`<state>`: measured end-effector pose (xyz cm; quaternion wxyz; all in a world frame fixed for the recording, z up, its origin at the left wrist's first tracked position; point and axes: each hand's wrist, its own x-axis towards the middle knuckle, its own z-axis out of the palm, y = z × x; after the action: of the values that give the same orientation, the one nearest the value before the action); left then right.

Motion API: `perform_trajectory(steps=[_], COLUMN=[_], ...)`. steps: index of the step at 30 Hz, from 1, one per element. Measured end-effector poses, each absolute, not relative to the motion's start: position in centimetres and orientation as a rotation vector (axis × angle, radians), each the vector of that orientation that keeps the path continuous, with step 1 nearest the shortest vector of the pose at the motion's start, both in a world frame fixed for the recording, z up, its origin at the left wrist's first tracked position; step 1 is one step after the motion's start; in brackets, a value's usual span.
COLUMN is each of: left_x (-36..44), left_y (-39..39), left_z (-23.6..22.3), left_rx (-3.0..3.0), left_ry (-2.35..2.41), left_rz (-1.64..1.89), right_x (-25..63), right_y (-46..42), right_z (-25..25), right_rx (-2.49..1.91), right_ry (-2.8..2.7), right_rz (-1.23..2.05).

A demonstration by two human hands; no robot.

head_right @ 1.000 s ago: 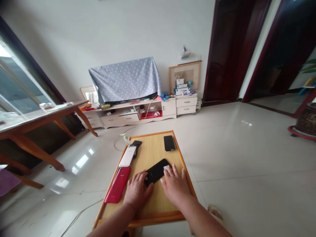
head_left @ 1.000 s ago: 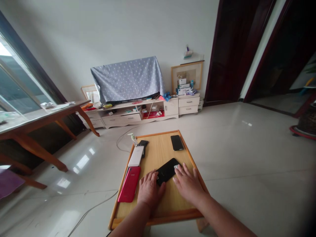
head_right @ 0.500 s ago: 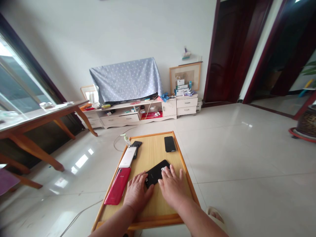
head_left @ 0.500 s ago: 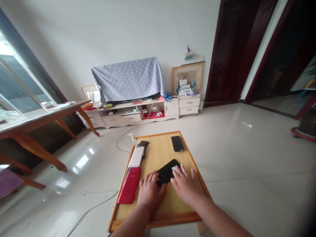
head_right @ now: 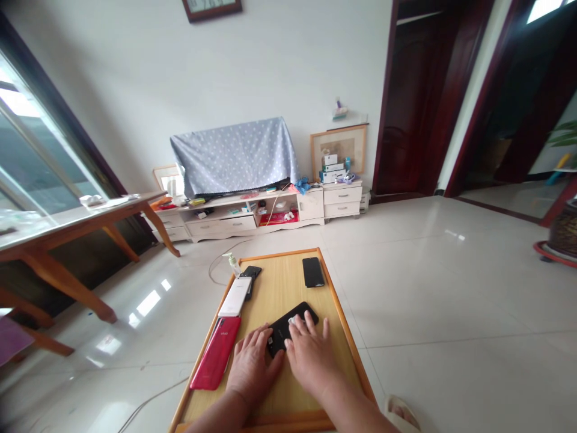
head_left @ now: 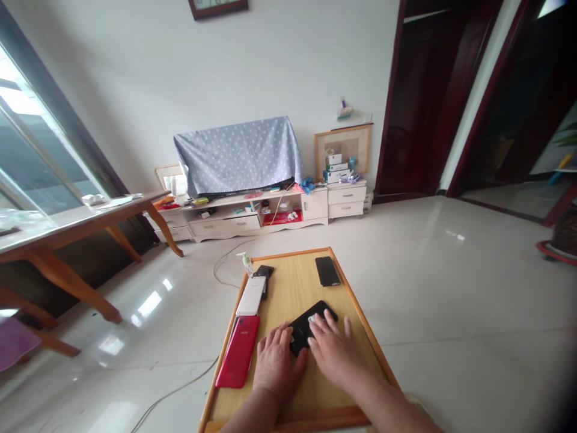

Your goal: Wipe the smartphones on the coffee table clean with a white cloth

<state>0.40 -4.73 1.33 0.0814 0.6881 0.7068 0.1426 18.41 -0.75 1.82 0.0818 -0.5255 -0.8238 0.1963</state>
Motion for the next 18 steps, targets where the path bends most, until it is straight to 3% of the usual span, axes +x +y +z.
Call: perform_trajectory(steps=[4, 12, 18], left_x=[0.4, 0.9, 0.1], left_y=[-4.8, -5.2, -4.9], left_z=[1.3, 2.6, 1.8], left_rx=[2.053, 2.016, 2.023], left_ry=[2.114, 2.142, 2.092], left_rz=[0.411, 0.446, 0.465], right_x=[16.7, 17.9, 15.2], right_y=[-1.9, 1.6, -0.3], right_z=[1.7, 2.0, 1.7], right_rx=[-1.335, -1.777, -1.413], right_ry=[-2.545, -2.366, -2.515], right_rz=[0.651, 0.455, 0.606])
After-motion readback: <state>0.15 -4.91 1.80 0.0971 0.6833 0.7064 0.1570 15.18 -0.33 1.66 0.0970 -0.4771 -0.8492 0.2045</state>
